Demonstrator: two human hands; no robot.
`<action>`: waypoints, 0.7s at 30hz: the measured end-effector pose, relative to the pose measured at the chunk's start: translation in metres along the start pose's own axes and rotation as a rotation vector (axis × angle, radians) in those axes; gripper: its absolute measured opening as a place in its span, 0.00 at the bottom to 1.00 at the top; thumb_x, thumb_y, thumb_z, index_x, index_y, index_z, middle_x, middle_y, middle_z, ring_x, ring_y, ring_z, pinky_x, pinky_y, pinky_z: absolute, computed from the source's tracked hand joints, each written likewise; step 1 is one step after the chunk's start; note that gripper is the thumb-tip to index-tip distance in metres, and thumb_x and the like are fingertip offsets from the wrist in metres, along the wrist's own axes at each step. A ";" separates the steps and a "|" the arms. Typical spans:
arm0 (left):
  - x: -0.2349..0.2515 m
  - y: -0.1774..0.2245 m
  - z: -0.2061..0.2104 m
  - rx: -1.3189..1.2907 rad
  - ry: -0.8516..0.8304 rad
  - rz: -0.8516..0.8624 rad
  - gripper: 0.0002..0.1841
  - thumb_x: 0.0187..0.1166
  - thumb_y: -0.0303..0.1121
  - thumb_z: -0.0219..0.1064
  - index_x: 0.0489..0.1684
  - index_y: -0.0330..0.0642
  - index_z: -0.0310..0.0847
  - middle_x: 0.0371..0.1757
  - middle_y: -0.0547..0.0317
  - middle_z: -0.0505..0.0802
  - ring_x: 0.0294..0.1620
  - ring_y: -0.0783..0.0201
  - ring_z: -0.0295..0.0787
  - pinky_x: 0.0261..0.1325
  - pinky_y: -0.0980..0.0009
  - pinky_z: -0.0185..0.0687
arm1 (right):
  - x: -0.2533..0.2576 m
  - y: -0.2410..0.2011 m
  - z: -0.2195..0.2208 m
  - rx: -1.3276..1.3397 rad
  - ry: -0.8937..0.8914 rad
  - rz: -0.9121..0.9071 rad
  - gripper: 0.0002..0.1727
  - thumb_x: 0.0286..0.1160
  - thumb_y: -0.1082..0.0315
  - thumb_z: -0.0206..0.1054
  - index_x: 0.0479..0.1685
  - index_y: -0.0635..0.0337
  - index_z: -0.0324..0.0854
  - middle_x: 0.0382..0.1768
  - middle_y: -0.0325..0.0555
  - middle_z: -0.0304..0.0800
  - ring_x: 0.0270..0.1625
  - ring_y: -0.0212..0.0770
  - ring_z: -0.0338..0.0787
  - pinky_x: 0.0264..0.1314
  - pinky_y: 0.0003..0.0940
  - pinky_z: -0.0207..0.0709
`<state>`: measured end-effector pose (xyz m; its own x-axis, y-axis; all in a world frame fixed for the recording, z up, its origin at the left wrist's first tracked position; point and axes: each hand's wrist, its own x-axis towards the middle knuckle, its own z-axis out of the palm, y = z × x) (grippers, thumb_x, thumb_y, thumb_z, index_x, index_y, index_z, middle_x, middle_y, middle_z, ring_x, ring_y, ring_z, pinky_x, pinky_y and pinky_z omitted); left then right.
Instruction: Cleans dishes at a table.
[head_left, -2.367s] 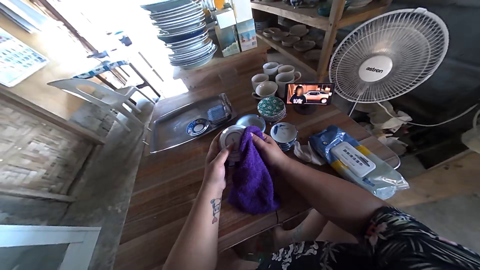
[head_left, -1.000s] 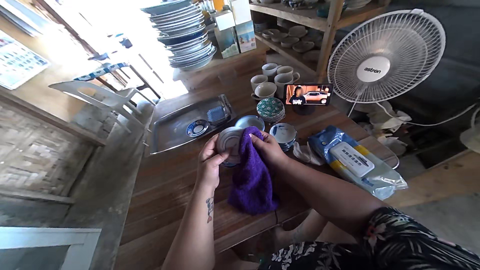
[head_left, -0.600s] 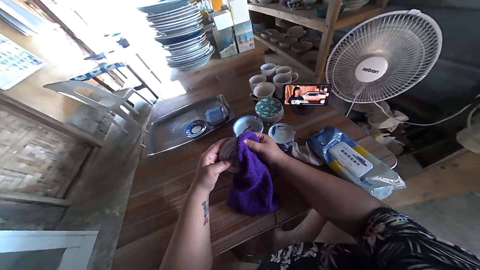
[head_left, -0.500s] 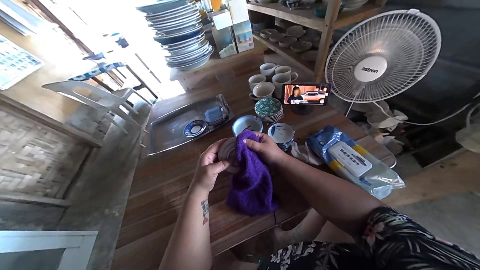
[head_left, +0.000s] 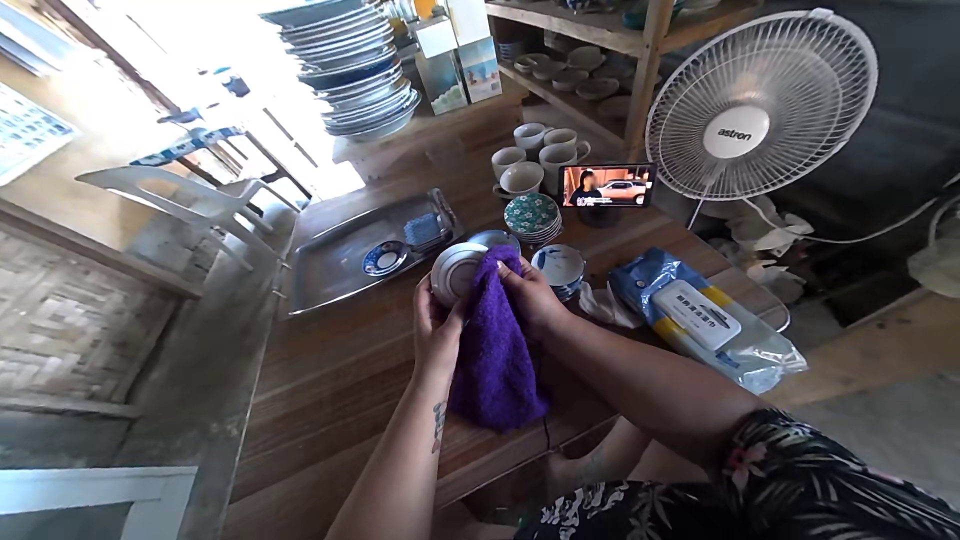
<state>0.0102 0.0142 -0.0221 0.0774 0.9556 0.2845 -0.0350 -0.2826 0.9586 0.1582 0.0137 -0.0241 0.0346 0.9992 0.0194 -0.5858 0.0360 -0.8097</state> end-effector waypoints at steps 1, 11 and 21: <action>0.000 0.000 0.001 -0.007 0.008 -0.016 0.29 0.78 0.24 0.64 0.80 0.45 0.63 0.67 0.60 0.85 0.65 0.70 0.85 0.67 0.69 0.83 | -0.001 0.001 0.000 0.005 0.001 0.000 0.10 0.90 0.60 0.57 0.62 0.48 0.75 0.36 0.36 0.88 0.34 0.29 0.88 0.39 0.29 0.85; 0.004 -0.004 -0.003 -0.072 0.143 -0.050 0.25 0.89 0.43 0.55 0.84 0.53 0.63 0.69 0.62 0.85 0.64 0.68 0.85 0.66 0.65 0.84 | -0.005 0.004 0.002 -0.254 -0.186 -0.045 0.21 0.76 0.76 0.69 0.66 0.51 0.74 0.48 0.42 0.88 0.44 0.34 0.89 0.49 0.35 0.85; 0.007 0.006 -0.015 0.054 -0.009 -0.114 0.26 0.88 0.32 0.56 0.86 0.50 0.63 0.73 0.59 0.82 0.65 0.69 0.83 0.67 0.66 0.81 | -0.004 0.000 0.000 -0.198 -0.085 -0.108 0.10 0.87 0.65 0.61 0.58 0.58 0.80 0.39 0.40 0.90 0.39 0.30 0.89 0.47 0.31 0.86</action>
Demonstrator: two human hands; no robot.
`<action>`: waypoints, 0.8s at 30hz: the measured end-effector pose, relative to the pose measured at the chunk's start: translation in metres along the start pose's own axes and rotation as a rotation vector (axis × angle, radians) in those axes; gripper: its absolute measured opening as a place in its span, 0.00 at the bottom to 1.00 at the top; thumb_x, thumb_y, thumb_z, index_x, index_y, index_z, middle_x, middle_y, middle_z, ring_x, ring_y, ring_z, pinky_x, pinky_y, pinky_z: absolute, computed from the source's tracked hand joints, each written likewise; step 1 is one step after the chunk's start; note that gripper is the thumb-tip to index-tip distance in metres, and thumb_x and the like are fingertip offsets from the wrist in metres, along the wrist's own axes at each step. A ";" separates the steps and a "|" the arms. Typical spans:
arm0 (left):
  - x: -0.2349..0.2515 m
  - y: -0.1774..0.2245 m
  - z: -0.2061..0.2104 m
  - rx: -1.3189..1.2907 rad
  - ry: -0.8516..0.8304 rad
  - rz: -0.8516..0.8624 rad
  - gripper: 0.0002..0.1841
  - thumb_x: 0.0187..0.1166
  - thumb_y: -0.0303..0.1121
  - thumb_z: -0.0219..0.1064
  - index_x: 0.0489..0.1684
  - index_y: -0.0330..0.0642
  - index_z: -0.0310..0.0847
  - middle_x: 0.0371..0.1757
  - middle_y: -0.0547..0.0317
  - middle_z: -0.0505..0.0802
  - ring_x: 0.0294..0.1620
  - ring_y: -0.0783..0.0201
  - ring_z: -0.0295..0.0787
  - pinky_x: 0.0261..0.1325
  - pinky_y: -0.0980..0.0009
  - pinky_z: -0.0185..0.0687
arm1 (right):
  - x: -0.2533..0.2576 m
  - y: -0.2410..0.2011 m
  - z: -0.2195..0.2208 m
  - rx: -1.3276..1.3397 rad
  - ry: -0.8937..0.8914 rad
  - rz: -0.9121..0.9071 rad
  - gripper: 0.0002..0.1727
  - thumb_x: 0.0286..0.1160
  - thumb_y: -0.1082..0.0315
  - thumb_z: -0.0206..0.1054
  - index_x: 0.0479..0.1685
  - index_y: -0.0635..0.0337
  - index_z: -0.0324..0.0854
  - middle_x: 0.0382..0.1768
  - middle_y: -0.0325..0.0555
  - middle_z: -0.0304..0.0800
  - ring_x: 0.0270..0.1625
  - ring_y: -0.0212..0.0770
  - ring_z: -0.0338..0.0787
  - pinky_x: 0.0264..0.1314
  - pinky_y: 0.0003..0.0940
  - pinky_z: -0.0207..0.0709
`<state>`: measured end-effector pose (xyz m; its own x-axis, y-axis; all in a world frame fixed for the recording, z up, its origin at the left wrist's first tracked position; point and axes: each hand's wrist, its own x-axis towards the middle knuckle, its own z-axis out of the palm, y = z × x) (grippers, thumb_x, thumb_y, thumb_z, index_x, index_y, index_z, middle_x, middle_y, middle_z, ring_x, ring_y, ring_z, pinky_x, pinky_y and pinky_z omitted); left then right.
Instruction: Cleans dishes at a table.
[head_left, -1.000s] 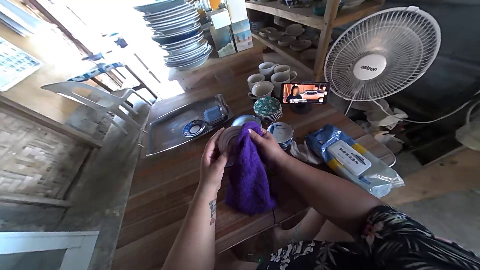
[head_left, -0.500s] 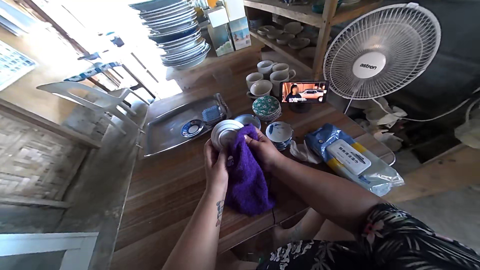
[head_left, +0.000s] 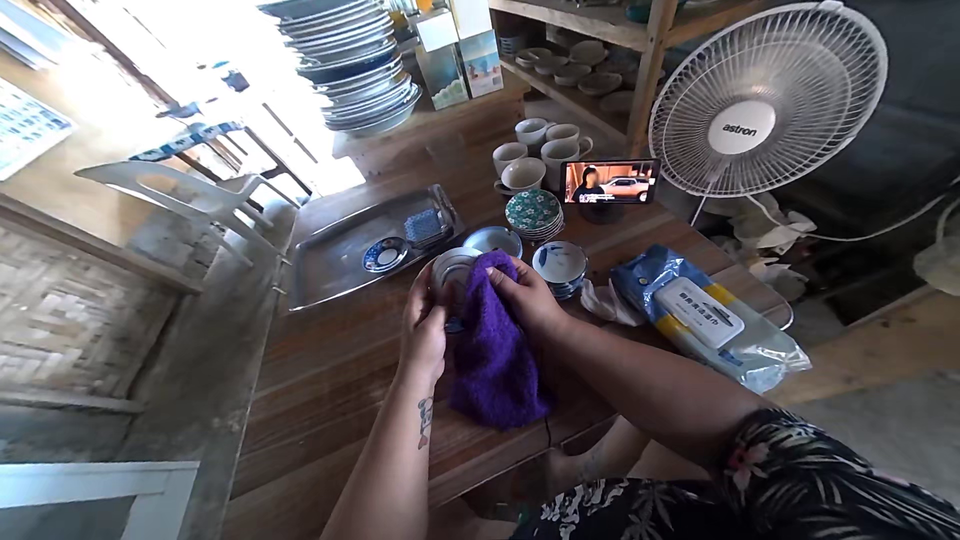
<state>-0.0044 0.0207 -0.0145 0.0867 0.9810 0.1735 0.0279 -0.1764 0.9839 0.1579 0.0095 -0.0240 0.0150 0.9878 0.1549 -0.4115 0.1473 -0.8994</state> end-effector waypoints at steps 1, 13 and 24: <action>0.001 0.000 -0.003 0.021 -0.025 0.000 0.26 0.87 0.31 0.57 0.86 0.50 0.64 0.73 0.59 0.83 0.64 0.69 0.84 0.66 0.66 0.82 | 0.000 -0.001 0.000 -0.003 -0.005 0.008 0.10 0.87 0.65 0.61 0.58 0.59 0.80 0.38 0.40 0.90 0.39 0.30 0.89 0.47 0.31 0.86; 0.008 0.010 -0.031 0.140 -0.259 0.020 0.25 0.77 0.21 0.57 0.75 0.46 0.77 0.61 0.63 0.91 0.55 0.73 0.88 0.59 0.73 0.85 | -0.002 -0.004 0.000 -0.113 -0.193 0.107 0.11 0.88 0.64 0.60 0.54 0.61 0.81 0.34 0.40 0.89 0.34 0.29 0.87 0.42 0.28 0.84; -0.006 -0.006 0.012 -0.169 0.071 0.045 0.20 0.86 0.37 0.61 0.75 0.51 0.69 0.55 0.64 0.90 0.53 0.70 0.89 0.57 0.70 0.88 | -0.001 0.005 0.001 0.076 -0.021 0.024 0.11 0.90 0.63 0.57 0.62 0.52 0.76 0.39 0.38 0.88 0.38 0.28 0.88 0.45 0.29 0.85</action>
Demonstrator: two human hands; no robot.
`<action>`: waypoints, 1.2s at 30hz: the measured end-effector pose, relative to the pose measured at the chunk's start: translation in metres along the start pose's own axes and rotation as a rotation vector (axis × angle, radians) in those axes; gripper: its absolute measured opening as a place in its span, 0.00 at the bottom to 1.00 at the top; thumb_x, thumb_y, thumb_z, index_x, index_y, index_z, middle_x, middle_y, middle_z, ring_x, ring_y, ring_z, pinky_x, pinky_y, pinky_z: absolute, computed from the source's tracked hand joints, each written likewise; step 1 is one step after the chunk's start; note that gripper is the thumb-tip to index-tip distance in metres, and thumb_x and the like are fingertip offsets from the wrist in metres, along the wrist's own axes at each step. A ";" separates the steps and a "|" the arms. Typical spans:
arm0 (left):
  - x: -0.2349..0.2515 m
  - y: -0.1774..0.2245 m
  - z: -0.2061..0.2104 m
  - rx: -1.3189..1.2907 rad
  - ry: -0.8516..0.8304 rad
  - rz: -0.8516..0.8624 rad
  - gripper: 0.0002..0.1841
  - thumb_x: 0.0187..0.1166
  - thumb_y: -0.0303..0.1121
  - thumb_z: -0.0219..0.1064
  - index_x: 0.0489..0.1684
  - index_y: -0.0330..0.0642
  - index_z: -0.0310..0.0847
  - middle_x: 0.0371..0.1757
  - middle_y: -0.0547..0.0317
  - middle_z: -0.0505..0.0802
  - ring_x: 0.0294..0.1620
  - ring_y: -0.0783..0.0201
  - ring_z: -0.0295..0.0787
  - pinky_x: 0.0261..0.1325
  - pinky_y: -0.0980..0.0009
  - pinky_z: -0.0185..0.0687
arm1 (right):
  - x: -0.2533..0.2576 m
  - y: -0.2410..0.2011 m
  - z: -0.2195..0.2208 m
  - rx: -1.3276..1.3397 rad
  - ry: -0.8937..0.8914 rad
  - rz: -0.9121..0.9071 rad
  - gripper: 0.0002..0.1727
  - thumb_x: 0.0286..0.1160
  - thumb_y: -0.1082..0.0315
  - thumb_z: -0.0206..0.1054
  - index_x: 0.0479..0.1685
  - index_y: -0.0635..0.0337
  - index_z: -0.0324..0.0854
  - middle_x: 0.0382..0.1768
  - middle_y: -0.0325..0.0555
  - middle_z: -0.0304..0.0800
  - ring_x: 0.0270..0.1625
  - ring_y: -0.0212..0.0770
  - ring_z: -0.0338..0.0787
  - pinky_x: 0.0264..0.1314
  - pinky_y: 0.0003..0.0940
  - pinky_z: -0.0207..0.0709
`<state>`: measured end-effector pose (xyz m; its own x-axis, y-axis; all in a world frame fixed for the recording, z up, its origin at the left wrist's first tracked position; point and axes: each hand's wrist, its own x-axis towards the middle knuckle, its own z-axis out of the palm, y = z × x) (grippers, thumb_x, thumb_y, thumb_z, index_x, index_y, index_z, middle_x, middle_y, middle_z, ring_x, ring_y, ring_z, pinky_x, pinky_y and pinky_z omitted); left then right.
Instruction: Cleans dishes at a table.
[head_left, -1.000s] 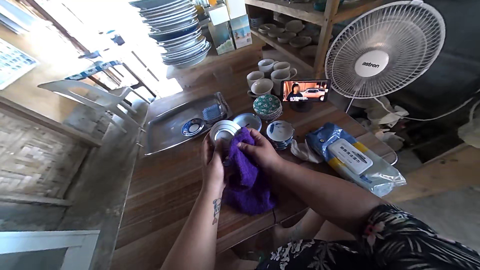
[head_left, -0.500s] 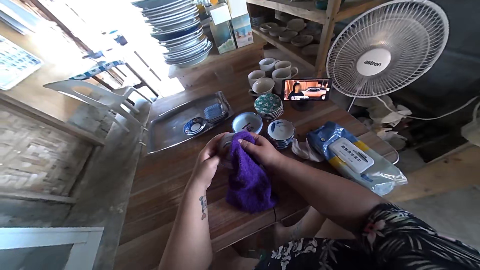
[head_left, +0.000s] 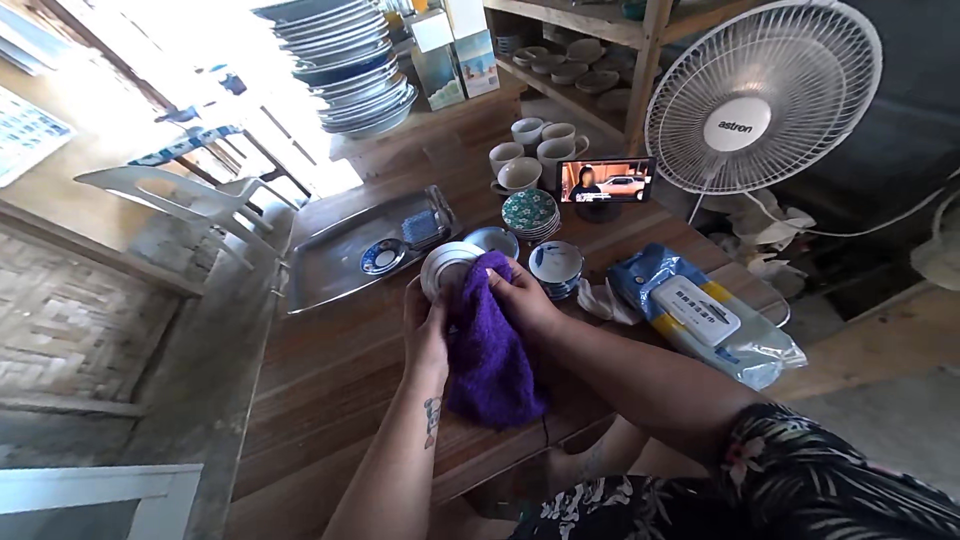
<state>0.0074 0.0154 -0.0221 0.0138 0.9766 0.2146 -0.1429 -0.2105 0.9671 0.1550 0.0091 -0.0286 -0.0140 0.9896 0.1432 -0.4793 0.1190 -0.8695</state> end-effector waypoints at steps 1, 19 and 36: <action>0.001 -0.001 0.000 -0.006 0.016 0.013 0.20 0.86 0.40 0.60 0.74 0.51 0.68 0.54 0.65 0.90 0.51 0.71 0.90 0.54 0.71 0.88 | -0.001 0.001 0.000 -0.019 -0.017 0.009 0.10 0.89 0.64 0.58 0.62 0.51 0.76 0.39 0.37 0.88 0.37 0.29 0.88 0.43 0.29 0.84; 0.019 -0.002 -0.027 0.037 -0.137 -0.044 0.20 0.88 0.32 0.56 0.77 0.44 0.74 0.61 0.63 0.90 0.55 0.73 0.88 0.60 0.71 0.86 | -0.002 -0.002 0.000 -0.168 -0.070 -0.007 0.09 0.87 0.65 0.61 0.52 0.61 0.82 0.35 0.40 0.89 0.37 0.28 0.88 0.46 0.28 0.84; 0.001 0.002 -0.001 -0.014 -0.114 -0.092 0.18 0.85 0.28 0.58 0.72 0.47 0.71 0.56 0.63 0.91 0.52 0.72 0.89 0.55 0.72 0.88 | 0.009 0.002 -0.004 0.015 0.075 -0.070 0.09 0.89 0.64 0.58 0.52 0.59 0.79 0.35 0.39 0.90 0.37 0.29 0.90 0.47 0.30 0.86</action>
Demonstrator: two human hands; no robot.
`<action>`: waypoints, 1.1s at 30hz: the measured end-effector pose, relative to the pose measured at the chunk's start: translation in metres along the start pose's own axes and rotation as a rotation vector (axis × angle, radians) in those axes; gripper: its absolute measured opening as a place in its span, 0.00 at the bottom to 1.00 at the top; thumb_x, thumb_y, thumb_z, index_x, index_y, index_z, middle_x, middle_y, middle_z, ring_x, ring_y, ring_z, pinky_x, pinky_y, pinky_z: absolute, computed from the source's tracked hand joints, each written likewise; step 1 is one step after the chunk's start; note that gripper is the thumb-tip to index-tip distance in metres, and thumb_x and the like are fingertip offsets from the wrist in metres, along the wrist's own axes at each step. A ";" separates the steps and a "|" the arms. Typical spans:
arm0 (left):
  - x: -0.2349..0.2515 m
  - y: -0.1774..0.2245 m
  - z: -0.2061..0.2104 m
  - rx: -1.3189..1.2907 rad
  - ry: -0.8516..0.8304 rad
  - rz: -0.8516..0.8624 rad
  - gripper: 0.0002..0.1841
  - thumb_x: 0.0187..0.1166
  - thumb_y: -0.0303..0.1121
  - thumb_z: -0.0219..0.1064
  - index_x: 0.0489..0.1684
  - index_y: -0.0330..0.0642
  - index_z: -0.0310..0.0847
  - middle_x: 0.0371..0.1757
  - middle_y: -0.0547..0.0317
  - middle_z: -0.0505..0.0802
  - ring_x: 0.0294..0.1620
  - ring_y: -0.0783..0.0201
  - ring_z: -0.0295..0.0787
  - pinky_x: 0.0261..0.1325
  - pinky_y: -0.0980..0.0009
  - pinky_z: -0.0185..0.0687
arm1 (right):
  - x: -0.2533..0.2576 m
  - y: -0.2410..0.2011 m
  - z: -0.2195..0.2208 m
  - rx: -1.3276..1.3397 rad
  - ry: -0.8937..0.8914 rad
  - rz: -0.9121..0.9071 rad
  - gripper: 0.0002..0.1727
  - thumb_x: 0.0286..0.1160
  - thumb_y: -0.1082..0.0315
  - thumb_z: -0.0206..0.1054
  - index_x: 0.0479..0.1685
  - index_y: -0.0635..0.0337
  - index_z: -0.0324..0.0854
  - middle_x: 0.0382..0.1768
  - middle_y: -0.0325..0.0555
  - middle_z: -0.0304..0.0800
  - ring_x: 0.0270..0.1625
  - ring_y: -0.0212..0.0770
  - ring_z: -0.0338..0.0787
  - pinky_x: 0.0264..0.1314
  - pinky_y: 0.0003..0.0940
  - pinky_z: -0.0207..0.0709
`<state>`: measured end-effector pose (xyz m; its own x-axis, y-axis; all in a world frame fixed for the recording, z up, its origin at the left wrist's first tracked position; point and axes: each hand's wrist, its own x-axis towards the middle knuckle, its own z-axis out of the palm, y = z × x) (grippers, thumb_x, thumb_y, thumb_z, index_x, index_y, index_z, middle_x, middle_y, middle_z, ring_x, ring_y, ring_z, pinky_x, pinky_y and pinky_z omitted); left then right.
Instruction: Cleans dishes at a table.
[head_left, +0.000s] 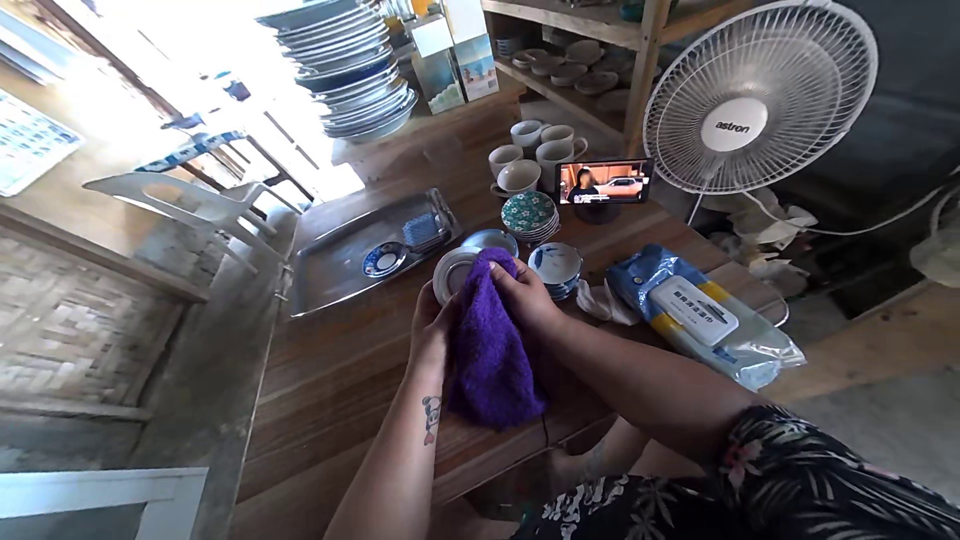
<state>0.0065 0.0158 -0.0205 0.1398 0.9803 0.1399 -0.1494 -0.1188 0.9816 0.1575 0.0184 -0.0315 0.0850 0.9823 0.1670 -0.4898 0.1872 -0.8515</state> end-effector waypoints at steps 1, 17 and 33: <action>-0.002 0.003 0.003 0.024 0.025 0.002 0.17 0.86 0.29 0.58 0.71 0.47 0.71 0.55 0.63 0.91 0.52 0.73 0.89 0.56 0.73 0.87 | -0.001 0.000 0.000 -0.004 0.001 -0.009 0.09 0.89 0.64 0.58 0.53 0.58 0.79 0.35 0.38 0.89 0.37 0.28 0.89 0.46 0.29 0.86; 0.000 -0.007 0.002 0.078 0.156 0.206 0.29 0.89 0.38 0.56 0.88 0.50 0.52 0.73 0.62 0.81 0.67 0.71 0.82 0.69 0.68 0.82 | -0.014 0.006 0.008 -0.072 -0.128 0.015 0.10 0.78 0.77 0.64 0.53 0.56 0.78 0.39 0.41 0.88 0.38 0.31 0.87 0.43 0.31 0.83; 0.006 -0.015 -0.014 0.326 -0.006 0.535 0.28 0.82 0.29 0.62 0.83 0.39 0.63 0.73 0.56 0.81 0.70 0.68 0.81 0.74 0.66 0.79 | -0.009 0.003 0.000 -0.012 -0.073 -0.055 0.08 0.87 0.62 0.59 0.53 0.51 0.82 0.38 0.36 0.89 0.38 0.28 0.88 0.43 0.29 0.84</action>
<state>-0.0039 0.0255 -0.0360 0.1342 0.7710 0.6225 0.1057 -0.6358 0.7646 0.1553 0.0102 -0.0360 0.0476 0.9672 0.2494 -0.4756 0.2415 -0.8459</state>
